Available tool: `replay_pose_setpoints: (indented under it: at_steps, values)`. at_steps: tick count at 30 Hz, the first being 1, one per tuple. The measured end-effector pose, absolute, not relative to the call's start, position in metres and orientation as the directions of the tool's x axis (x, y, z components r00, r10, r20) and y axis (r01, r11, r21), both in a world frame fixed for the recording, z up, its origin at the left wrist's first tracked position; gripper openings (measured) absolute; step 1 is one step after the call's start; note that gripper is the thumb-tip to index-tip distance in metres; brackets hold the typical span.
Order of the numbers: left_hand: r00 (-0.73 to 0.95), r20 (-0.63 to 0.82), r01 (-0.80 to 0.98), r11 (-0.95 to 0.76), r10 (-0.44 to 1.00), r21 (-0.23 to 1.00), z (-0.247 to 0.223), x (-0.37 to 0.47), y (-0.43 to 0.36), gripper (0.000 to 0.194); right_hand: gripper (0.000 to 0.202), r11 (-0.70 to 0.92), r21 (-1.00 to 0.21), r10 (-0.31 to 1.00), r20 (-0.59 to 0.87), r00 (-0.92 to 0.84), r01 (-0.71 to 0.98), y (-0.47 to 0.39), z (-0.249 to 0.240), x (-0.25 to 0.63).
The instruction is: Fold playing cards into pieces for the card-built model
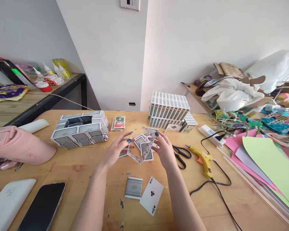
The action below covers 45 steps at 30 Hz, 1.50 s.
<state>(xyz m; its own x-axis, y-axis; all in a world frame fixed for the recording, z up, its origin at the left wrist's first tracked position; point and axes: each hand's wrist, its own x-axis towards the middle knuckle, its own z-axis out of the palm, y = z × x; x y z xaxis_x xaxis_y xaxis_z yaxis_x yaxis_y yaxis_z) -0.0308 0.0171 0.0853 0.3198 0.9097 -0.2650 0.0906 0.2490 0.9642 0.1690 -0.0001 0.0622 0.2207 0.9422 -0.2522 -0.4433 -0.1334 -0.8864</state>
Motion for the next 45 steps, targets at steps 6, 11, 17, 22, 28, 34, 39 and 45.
replay_pose_setpoints:
  at_steps: [6,11,17,22,28,34,39,45]
  values:
    - [0.338,-0.275,0.078,0.264,0.900,0.961,0.079,-0.021,0.016,0.052,0.041,-0.158,-0.922,0.950,-0.240,0.201,-0.352,-0.002,0.064,0.159]
    - [0.347,-0.303,0.012,0.319,0.888,0.948,0.081,-0.011,0.013,0.063,0.039,-0.186,-0.931,0.956,-0.245,0.161,-0.314,-0.005,0.071,0.153]
    - [0.457,-0.257,0.002,0.288,0.851,0.958,0.081,-0.002,0.008,0.074,0.039,-0.130,-0.914,0.968,-0.201,0.152,-0.384,-0.005,0.074,0.151]
    - [0.434,-0.212,0.087,0.193,0.876,0.977,0.084,0.000,0.006,0.075,0.045,-0.073,-0.922,0.982,-0.133,0.135,-0.380,-0.006,0.075,0.158]
    - [0.406,-0.088,-0.030,0.110,0.910,0.993,0.099,-0.015,0.006,0.067,0.058,0.037,-0.959,0.998,0.051,-0.043,-0.282,-0.010,0.084,0.172]
    - [0.436,0.025,-0.141,0.041,0.900,0.989,0.102,-0.026,0.006,0.074,0.073,0.171,-0.977,0.966,0.191,-0.173,-0.124,-0.017,0.092,0.180]
    - [0.476,0.100,-0.162,-0.025,0.874,0.986,0.099,-0.035,0.007,0.081,0.077,0.262,-0.965,0.938,0.251,-0.238,0.015,-0.021,0.095,0.182]
    - [0.504,0.168,-0.157,-0.101,0.847,0.982,0.101,-0.044,0.005,0.087,0.082,0.348,-0.924,0.924,0.308,-0.225,0.162,-0.032,0.110,0.178]
